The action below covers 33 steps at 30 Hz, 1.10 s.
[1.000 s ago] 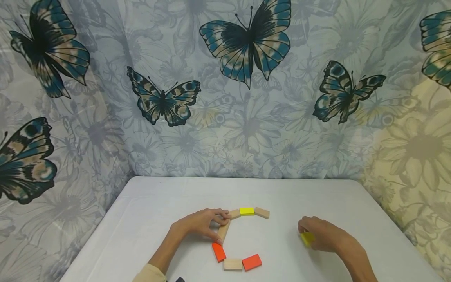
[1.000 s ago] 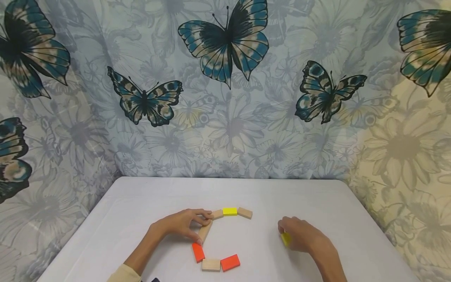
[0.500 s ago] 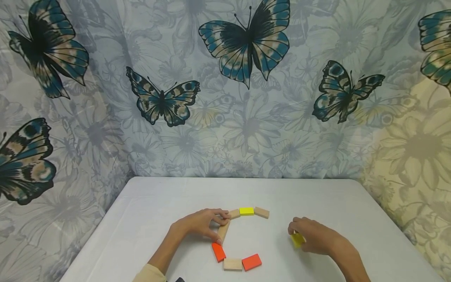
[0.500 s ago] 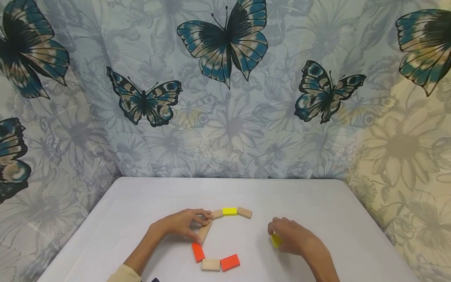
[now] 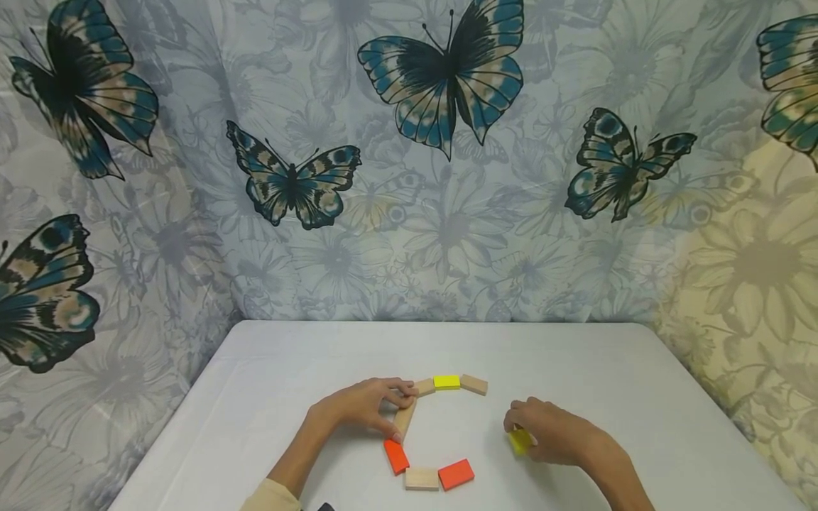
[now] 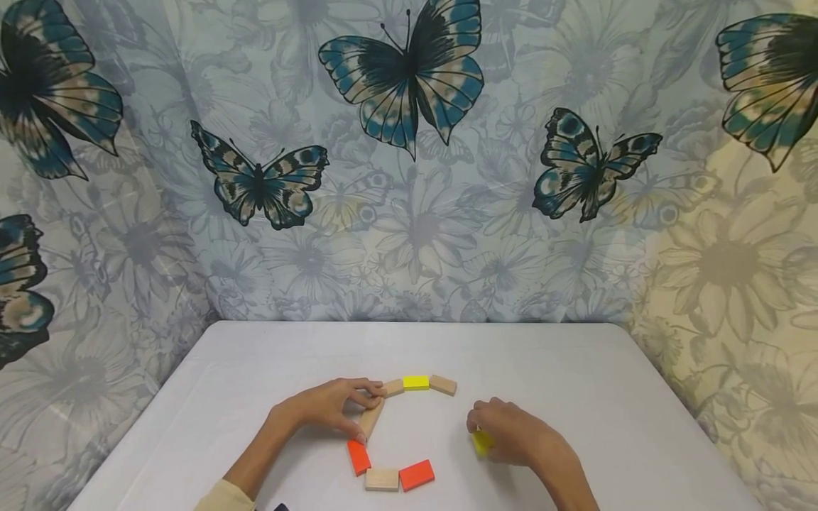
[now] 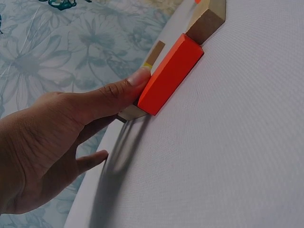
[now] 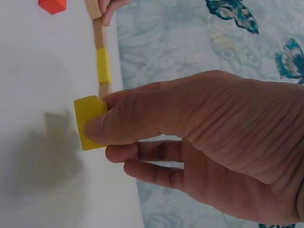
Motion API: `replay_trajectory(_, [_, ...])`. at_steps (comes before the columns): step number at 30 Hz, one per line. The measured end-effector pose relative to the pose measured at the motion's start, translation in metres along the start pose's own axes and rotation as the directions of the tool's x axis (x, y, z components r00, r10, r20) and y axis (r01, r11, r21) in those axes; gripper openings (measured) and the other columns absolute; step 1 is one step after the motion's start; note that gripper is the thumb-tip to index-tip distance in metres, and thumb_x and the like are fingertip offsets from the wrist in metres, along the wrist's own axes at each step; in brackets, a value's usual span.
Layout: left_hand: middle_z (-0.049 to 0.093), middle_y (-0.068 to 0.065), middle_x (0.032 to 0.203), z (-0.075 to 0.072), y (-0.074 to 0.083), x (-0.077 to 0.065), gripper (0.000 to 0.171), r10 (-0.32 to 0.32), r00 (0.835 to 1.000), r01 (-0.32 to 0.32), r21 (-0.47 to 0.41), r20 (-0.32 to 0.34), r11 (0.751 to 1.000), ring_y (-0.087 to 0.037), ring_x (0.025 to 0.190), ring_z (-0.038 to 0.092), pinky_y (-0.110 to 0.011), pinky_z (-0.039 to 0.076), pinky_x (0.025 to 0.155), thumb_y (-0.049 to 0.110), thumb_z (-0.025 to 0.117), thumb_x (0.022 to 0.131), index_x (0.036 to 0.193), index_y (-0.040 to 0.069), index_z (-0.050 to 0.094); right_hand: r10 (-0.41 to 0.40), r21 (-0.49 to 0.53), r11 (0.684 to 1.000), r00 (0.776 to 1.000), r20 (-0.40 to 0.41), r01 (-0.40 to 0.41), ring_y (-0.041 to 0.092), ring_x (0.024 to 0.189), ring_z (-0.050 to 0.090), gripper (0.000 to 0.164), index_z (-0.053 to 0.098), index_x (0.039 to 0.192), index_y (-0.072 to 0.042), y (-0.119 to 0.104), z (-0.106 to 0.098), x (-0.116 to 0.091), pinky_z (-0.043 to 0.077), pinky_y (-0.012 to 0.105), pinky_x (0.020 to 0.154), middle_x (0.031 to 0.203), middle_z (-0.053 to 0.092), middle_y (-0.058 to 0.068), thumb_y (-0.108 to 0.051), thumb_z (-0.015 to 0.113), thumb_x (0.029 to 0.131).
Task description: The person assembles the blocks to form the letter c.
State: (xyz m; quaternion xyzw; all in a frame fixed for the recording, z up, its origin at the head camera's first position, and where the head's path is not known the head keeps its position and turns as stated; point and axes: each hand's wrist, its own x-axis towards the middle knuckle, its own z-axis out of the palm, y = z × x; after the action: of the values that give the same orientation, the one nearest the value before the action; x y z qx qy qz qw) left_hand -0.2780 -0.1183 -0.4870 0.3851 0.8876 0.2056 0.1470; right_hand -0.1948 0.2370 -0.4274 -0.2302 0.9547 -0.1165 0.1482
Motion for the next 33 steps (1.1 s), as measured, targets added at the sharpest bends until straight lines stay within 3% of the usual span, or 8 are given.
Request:
replay_trajectory(6, [0.056, 0.008, 0.156, -0.001, 0.001, 0.0, 0.072, -0.002, 1.0, 0.002, -0.014, -0.003, 1.0, -0.018, 0.15, 0.049, -0.043, 0.041, 0.125, 0.043, 0.09, 0.079, 0.141, 0.018, 0.066, -0.061, -0.016, 0.998, 0.998, 0.015, 0.062, 0.004, 0.085, 0.052, 0.03, 0.076, 0.103, -0.017, -0.008, 0.001, 0.003, 0.06, 0.029, 0.085, 0.093, 0.063, -0.015, -0.003, 0.087, 0.079])
replay_trajectory(14, [0.055, 0.009, 0.157, 0.0, 0.0, 0.0, 0.072, -0.005, 1.0, 0.005, -0.014, 0.003, 1.0, -0.018, 0.151, 0.048, -0.044, 0.042, 0.125, 0.044, 0.09, 0.079, 0.142, 0.018, 0.066, -0.065, 0.002, 0.998, 0.997, 0.03, 0.065, 0.004, 0.086, 0.051, 0.03, 0.076, 0.102, -0.019, -0.016, 0.003, 0.005, 0.06, 0.029, 0.087, 0.093, 0.062, -0.016, -0.005, 0.089, 0.078])
replay_trajectory(20, [0.055, 0.009, 0.157, 0.001, -0.001, 0.001, 0.071, 0.002, 1.0, -0.002, -0.004, -0.002, 1.0, -0.018, 0.15, 0.049, -0.043, 0.042, 0.125, 0.044, 0.09, 0.079, 0.141, 0.018, 0.066, -0.131, -0.03, 0.991, 0.991, 0.019, 0.131, 0.002, 0.085, 0.05, 0.031, 0.076, 0.102, -0.018, -0.02, 0.006, 0.006, 0.058, 0.026, 0.083, 0.092, 0.061, -0.017, -0.005, 0.089, 0.077])
replay_trajectory(27, [0.056, 0.009, 0.156, 0.001, 0.0, -0.001, 0.071, 0.004, 1.0, -0.004, -0.011, -0.003, 1.0, -0.017, 0.151, 0.048, -0.041, 0.041, 0.125, 0.042, 0.091, 0.079, 0.14, 0.017, 0.067, -0.054, -0.016, 0.998, 0.996, 0.072, 0.055, 0.004, 0.086, 0.052, 0.03, 0.077, 0.101, -0.022, -0.034, 0.013, 0.015, 0.06, 0.027, 0.087, 0.092, 0.063, -0.016, -0.009, 0.09, 0.079])
replay_trajectory(33, [0.055, 0.009, 0.157, -0.001, 0.001, -0.001, 0.071, -0.006, 1.0, 0.006, -0.012, -0.002, 1.0, -0.018, 0.15, 0.049, -0.043, 0.042, 0.125, 0.043, 0.09, 0.079, 0.141, 0.018, 0.067, -0.112, -0.014, 0.994, 0.991, 0.071, 0.113, 0.002, 0.085, 0.05, 0.029, 0.077, 0.1, -0.024, -0.037, 0.015, 0.015, 0.057, 0.024, 0.084, 0.092, 0.063, -0.017, -0.007, 0.089, 0.079])
